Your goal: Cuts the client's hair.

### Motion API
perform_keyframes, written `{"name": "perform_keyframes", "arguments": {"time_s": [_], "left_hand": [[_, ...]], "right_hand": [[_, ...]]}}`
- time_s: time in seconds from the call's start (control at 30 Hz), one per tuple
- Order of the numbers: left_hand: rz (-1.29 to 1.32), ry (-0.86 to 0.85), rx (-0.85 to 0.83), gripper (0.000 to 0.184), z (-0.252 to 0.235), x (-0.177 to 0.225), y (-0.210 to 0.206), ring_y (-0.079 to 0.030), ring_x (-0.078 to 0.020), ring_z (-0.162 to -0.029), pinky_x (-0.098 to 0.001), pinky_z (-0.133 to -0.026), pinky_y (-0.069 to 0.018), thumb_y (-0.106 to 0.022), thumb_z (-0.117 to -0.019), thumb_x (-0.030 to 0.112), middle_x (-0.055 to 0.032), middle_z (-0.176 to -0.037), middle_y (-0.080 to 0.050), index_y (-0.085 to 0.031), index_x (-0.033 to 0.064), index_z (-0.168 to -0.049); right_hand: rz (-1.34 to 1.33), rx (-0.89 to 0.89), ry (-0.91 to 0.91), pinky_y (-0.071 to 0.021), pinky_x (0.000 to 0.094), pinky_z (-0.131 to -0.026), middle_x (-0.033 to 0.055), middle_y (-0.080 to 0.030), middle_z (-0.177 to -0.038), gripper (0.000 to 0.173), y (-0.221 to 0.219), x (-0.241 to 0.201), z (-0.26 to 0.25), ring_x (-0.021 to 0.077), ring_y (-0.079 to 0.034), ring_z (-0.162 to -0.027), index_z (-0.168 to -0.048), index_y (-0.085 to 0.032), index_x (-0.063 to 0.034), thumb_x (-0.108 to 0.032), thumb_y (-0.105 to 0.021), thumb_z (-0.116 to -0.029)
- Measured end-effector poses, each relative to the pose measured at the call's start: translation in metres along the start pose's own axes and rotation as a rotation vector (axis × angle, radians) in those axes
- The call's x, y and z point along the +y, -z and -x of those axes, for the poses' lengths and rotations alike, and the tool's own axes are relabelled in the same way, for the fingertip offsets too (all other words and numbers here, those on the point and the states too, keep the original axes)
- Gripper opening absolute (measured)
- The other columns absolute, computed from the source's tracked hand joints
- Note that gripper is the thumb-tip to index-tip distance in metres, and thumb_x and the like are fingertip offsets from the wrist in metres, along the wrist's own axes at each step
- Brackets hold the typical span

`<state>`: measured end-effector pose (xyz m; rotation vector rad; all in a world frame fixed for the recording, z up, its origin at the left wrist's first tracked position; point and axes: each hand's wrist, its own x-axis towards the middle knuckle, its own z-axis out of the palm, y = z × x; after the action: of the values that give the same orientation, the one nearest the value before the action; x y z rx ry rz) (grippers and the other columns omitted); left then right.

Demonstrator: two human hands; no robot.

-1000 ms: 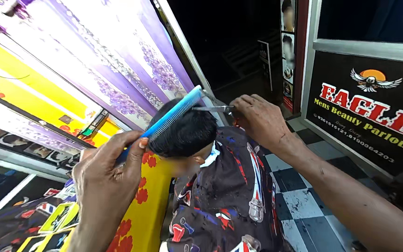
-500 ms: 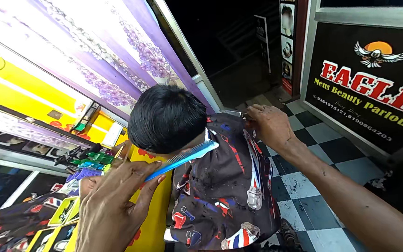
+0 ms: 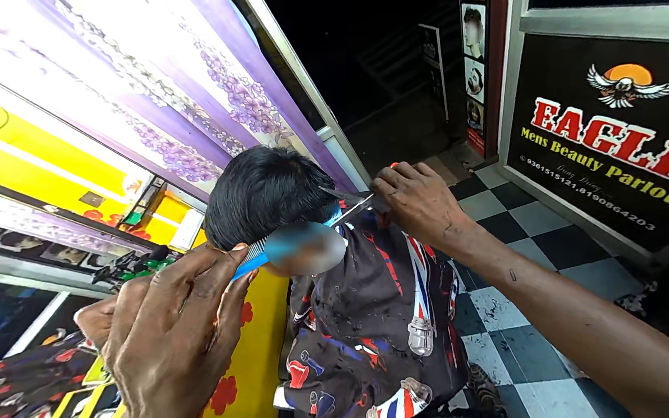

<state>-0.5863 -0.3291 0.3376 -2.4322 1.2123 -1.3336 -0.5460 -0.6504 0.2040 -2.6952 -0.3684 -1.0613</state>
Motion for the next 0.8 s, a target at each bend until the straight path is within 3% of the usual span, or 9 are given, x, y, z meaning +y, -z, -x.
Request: {"name": "perform_keyframes", "arguments": {"time_s": [0.1,0.17,0.27,0.37,0.47,0.63,0.8], "left_hand": [[-0.019,-0.011,0.03,0.029,0.001,-0.001,-0.003,-0.063,-0.0304,-0.089,-0.0525,-0.082,-0.037,-0.067,-0.0985,0.027,-0.0162,-0.113,-0.072,-0.077,0.0102,-0.12],[-0.031,-0.016,0.044,0.029,0.0,0.0,-0.004,-0.062,-0.0301,-0.088,-0.0518,-0.081,-0.0361,-0.068,-0.0983,0.028,-0.016,-0.112,-0.072,-0.076,0.011,-0.12],[-0.033,-0.011,0.054,0.028,0.0,0.001,-0.005,-0.062,-0.0295,-0.087,-0.0515,-0.081,-0.0362,-0.068,-0.098,0.027,-0.0153,-0.112,-0.072,-0.077,0.0119,-0.119],[-0.021,-0.011,0.048,0.027,-0.001,0.001,-0.005,-0.063,-0.0285,-0.09,-0.051,-0.082,-0.0362,-0.069,-0.0977,0.027,-0.0146,-0.112,-0.072,-0.077,0.0117,-0.119],[-0.025,-0.019,0.077,0.028,-0.002,0.001,-0.007,-0.063,-0.0277,-0.09,-0.0501,-0.081,-0.0358,-0.069,-0.0975,0.028,-0.0136,-0.112,-0.072,-0.077,0.0121,-0.119],[0.059,0.097,0.146,0.033,-0.015,-0.001,-0.002,-0.068,-0.0296,-0.098,-0.0523,-0.088,-0.0444,-0.067,-0.0984,0.028,-0.0186,-0.113,-0.072,-0.073,0.0053,-0.122],[0.225,0.174,-0.05,0.028,-0.02,-0.008,0.007,-0.065,-0.0113,-0.079,-0.0449,-0.079,-0.0435,-0.057,-0.103,0.032,0.0008,-0.092,-0.074,-0.077,0.0136,-0.109]], "right_hand": [[-0.006,0.016,0.06,-0.0519,0.047,-0.081,0.0132,-0.069,-0.111,0.029,0.007,-0.01,-0.008,0.0339,-0.065,-0.106,-0.116,-0.069,-0.0071,-0.003,-0.072,-0.0872],[-0.001,0.04,0.095,-0.0517,0.044,-0.075,0.0126,-0.07,-0.103,0.018,0.011,-0.016,-0.01,0.0322,-0.067,-0.096,-0.109,-0.069,-0.0066,-0.001,-0.068,-0.0916],[0.015,0.033,0.108,-0.052,0.0432,-0.073,0.0114,-0.072,-0.092,0.018,0.015,-0.015,-0.005,0.0295,-0.07,-0.086,-0.105,-0.072,-0.007,0.004,-0.065,-0.0922],[0.003,0.053,0.078,-0.0519,0.0453,-0.074,0.0117,-0.073,-0.095,0.018,0.012,-0.011,-0.003,0.0305,-0.07,-0.089,-0.104,-0.072,-0.0066,0.004,-0.067,-0.0907],[0.016,0.059,0.067,-0.0526,0.0453,-0.077,0.0118,-0.072,-0.106,0.022,0.013,-0.014,-0.006,0.032,-0.068,-0.102,-0.11,-0.07,-0.0071,0.0,-0.07,-0.0886],[-0.207,0.117,-0.017,-0.058,0.0462,-0.075,0.011,-0.073,-0.095,0.016,0.021,-0.02,-0.001,0.0297,-0.071,-0.087,-0.104,-0.073,-0.0059,0.001,-0.071,-0.0893],[-0.325,0.144,-0.219,-0.0596,0.0538,-0.082,0.0145,-0.074,-0.106,0.03,0.001,-0.008,0.025,0.0328,-0.073,-0.096,-0.113,-0.074,-0.0028,0.003,-0.075,-0.0838]]}}
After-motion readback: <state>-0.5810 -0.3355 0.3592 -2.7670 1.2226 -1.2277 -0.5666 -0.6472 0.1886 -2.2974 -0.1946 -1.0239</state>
